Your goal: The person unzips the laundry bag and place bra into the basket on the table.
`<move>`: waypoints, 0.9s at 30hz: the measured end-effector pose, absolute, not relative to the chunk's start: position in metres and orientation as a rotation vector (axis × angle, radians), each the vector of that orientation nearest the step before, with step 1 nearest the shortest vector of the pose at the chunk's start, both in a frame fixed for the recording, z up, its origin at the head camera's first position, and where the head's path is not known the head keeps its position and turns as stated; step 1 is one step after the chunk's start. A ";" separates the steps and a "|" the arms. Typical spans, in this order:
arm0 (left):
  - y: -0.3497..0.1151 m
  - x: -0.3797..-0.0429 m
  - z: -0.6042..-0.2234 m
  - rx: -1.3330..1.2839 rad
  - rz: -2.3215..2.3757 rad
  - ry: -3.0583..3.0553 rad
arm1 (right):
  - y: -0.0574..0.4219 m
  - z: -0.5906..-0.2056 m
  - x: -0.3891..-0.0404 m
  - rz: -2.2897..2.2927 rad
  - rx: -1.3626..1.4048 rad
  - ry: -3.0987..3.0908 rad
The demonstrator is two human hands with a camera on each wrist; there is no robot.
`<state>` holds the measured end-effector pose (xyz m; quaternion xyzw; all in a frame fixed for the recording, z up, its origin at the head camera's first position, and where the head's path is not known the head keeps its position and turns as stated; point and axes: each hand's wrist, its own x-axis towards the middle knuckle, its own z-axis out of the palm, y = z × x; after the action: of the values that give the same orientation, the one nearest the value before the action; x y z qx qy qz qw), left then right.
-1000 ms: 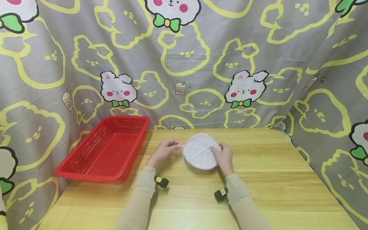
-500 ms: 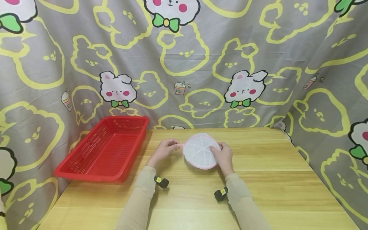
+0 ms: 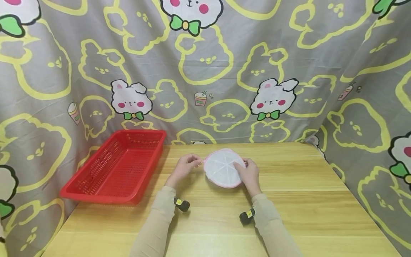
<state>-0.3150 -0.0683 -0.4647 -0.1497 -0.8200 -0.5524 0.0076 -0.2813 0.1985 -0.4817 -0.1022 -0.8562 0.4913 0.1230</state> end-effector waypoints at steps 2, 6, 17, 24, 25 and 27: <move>-0.067 -0.315 -0.465 -0.450 -1.737 -2.552 | 0.198 -0.481 -0.281 1.436 -0.292 -2.503; -0.064 -0.314 -0.465 -0.409 -1.750 -2.538 | 0.199 -0.482 -0.282 1.429 -0.281 -2.510; -0.058 -0.313 -0.467 -0.347 -1.735 -2.493 | 0.199 -0.482 -0.283 1.441 -0.249 -2.493; -0.056 -0.314 -0.468 -0.330 -1.696 -2.489 | 0.197 -0.480 -0.282 1.448 -0.272 -2.478; -0.056 -0.314 -0.468 -0.327 -1.690 -2.490 | 0.197 -0.480 -0.282 1.452 -0.276 -2.475; -0.056 -0.314 -0.468 -0.321 -1.686 -2.493 | 0.197 -0.479 -0.283 1.453 -0.287 -2.477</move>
<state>-0.3143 -0.0561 -0.4681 -0.1057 -0.8224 -0.5561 0.0572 -0.2826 0.1965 -0.4795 -0.0986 -0.8512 0.4994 0.1275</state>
